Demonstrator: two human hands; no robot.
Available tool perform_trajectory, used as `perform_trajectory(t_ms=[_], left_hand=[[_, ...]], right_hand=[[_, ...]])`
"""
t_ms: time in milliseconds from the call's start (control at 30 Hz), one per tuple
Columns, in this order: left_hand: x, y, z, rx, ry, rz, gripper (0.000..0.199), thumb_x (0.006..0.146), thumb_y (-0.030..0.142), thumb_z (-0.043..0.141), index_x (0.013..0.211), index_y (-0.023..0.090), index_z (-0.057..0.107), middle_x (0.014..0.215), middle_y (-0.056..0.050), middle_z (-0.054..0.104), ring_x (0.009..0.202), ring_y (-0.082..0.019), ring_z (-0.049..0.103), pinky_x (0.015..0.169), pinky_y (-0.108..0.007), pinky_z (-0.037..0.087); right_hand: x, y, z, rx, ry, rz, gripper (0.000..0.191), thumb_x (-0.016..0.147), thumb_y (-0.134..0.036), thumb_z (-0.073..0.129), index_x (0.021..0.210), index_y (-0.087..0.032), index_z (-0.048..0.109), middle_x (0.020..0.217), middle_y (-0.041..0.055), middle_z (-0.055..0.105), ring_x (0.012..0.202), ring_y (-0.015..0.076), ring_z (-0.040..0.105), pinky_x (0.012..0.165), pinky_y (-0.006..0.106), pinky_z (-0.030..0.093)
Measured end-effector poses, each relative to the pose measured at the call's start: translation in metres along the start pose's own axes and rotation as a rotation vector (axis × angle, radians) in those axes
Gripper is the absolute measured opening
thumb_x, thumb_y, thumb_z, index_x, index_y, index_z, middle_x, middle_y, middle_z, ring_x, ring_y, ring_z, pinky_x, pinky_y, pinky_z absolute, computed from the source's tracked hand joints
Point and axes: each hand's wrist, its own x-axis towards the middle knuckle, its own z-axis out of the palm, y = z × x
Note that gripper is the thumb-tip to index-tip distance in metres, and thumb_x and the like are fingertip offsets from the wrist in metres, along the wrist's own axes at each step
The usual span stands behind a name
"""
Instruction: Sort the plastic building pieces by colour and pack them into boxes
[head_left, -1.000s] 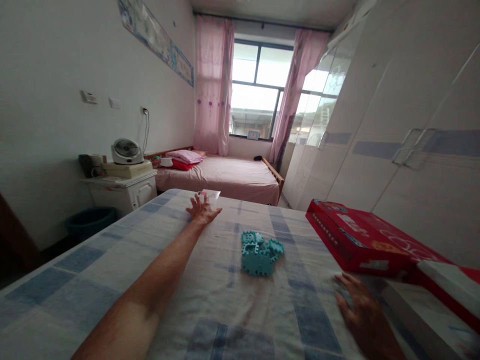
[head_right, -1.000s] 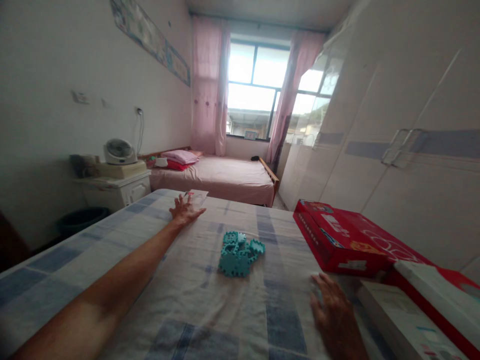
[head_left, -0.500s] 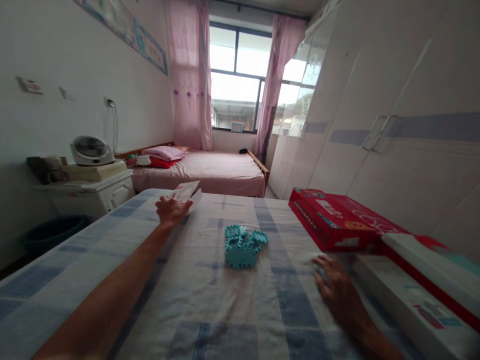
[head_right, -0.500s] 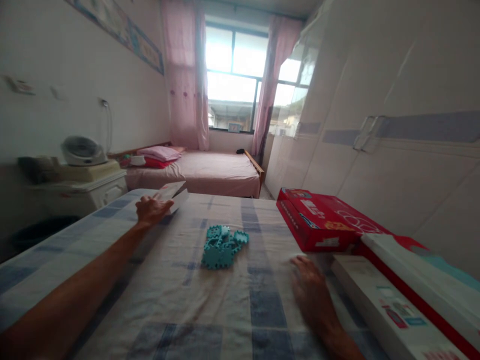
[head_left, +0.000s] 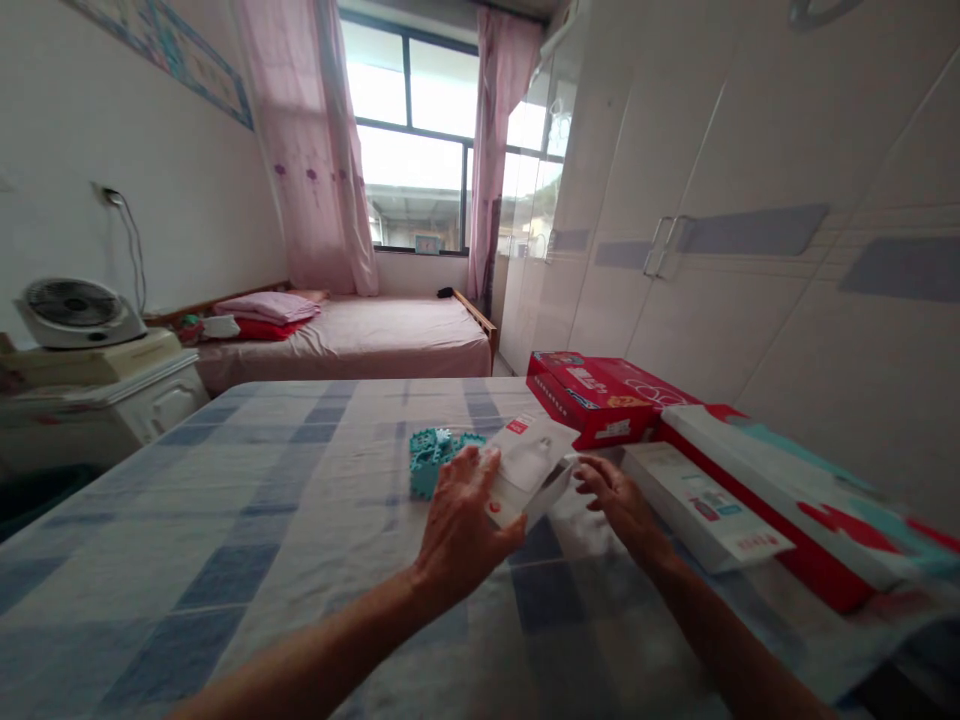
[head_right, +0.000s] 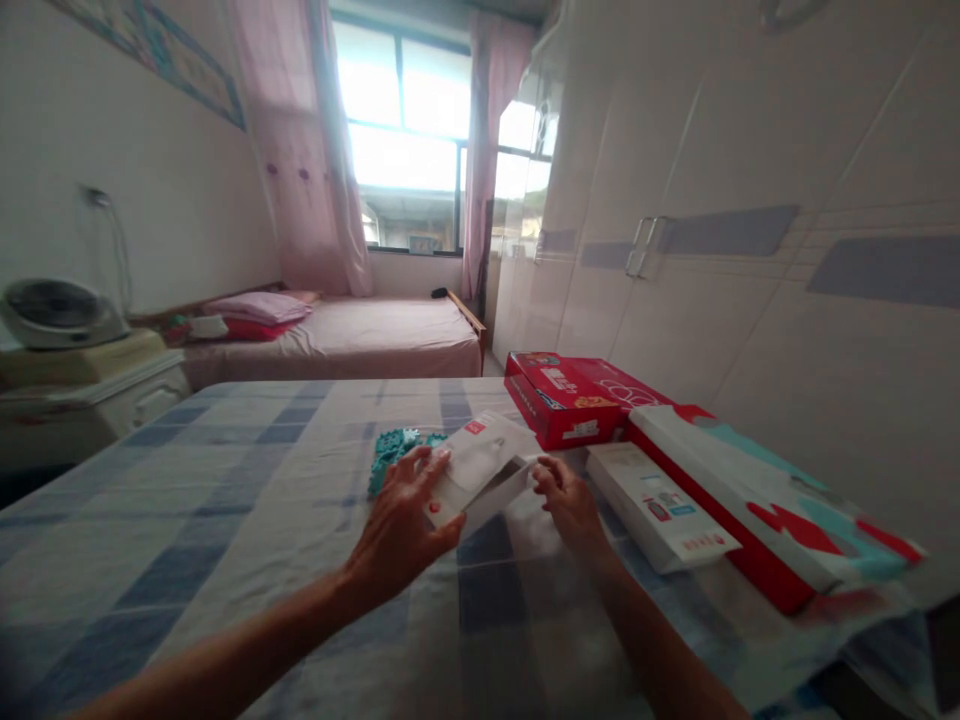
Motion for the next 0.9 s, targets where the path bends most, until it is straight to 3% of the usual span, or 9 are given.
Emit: perform_trajectory(t_ms=[67,133,233,333,433,567,667,767,900], left_hand=[[-0.007,0.004,0.007,-0.03,-0.032,-0.019,0.07,0.064,0.038,0.067,0.129,0.022,0.045,0.132,-0.012,0.04,0.119,-0.033,0.038,0.102,-0.046,0.032],[-0.014,0.008,0.009,-0.082,-0.107,-0.042,0.068,0.066,0.04,0.065,0.128,0.021,0.047,0.134,-0.013,0.038,0.12,-0.033,0.038,0.102,-0.046,0.032],[-0.022,0.015,0.006,-0.198,-0.237,-0.063,0.06,0.071,0.042,0.062,0.125,0.02,0.051,0.132,-0.014,0.04,0.121,-0.031,0.039,0.101,-0.043,0.034],[-0.02,0.013,-0.001,-0.233,-0.203,-0.074,0.055,0.073,0.043,0.061,0.123,0.021,0.054,0.132,-0.013,0.041,0.12,-0.03,0.04,0.1,-0.042,0.035],[-0.005,-0.013,-0.013,-0.127,0.005,-0.124,0.056,0.075,0.044,0.057,0.125,0.02,0.052,0.133,-0.013,0.04,0.121,-0.029,0.039,0.102,-0.042,0.033],[0.018,-0.078,-0.028,0.15,0.26,-0.323,0.056,0.079,0.048,0.051,0.124,0.015,0.052,0.128,-0.014,0.043,0.121,-0.03,0.039,0.103,-0.041,0.031],[0.021,-0.119,-0.031,0.334,0.287,-0.476,0.059,0.079,0.051,0.048,0.124,0.014,0.051,0.129,-0.017,0.042,0.118,-0.033,0.042,0.099,-0.043,0.035],[0.017,-0.139,-0.026,0.419,0.219,-0.577,0.061,0.078,0.053,0.048,0.125,0.014,0.051,0.132,-0.018,0.04,0.113,-0.035,0.046,0.091,-0.044,0.041],[0.015,-0.148,-0.018,0.462,0.189,-0.604,0.062,0.078,0.054,0.049,0.126,0.014,0.05,0.132,-0.017,0.041,0.111,-0.035,0.047,0.089,-0.042,0.042]], right_hand=[[-0.013,-0.008,-0.002,0.159,-0.084,0.134,0.053,0.082,-0.054,0.038,0.121,-0.018,0.043,0.111,0.0122,0.06,0.089,0.0219,0.064,0.065,0.032,0.053],[-0.022,-0.008,0.002,0.201,-0.107,0.167,0.058,0.079,-0.056,0.043,0.124,-0.02,0.039,0.118,0.0125,0.056,0.091,0.0225,0.064,0.063,0.031,0.054],[-0.027,0.002,0.014,0.187,-0.096,0.027,0.06,0.072,-0.05,0.053,0.122,-0.019,0.042,0.12,0.0122,0.055,0.097,0.0251,0.061,0.067,0.033,0.053],[-0.02,0.009,0.021,0.034,-0.03,-0.086,0.056,0.069,-0.034,0.054,0.121,-0.015,0.045,0.119,0.0137,0.055,0.096,0.0248,0.06,0.078,0.036,0.051],[-0.006,0.006,0.015,-0.231,0.046,-0.075,0.058,0.067,-0.021,0.046,0.125,-0.014,0.046,0.123,0.0137,0.052,0.092,0.0214,0.061,0.082,0.034,0.049],[0.014,-0.001,-0.001,-0.405,0.09,-0.189,0.053,0.068,-0.013,0.04,0.12,-0.014,0.052,0.121,0.0128,0.052,0.099,0.0198,0.058,0.088,0.03,0.045],[0.024,-0.008,-0.002,-0.503,0.118,-0.282,0.047,0.071,-0.012,0.04,0.115,-0.012,0.054,0.115,0.0142,0.054,0.106,0.0217,0.054,0.093,0.034,0.042],[0.028,-0.026,0.013,-0.496,0.091,-0.389,0.043,0.078,-0.023,0.044,0.119,-0.012,0.052,0.115,0.0138,0.054,0.109,0.0232,0.052,0.094,0.037,0.041],[0.035,-0.065,0.059,-0.504,-0.169,-0.564,0.06,0.078,-0.043,0.053,0.131,-0.018,0.041,0.132,0.013,0.045,0.122,0.026,0.041,0.099,0.043,0.035]])
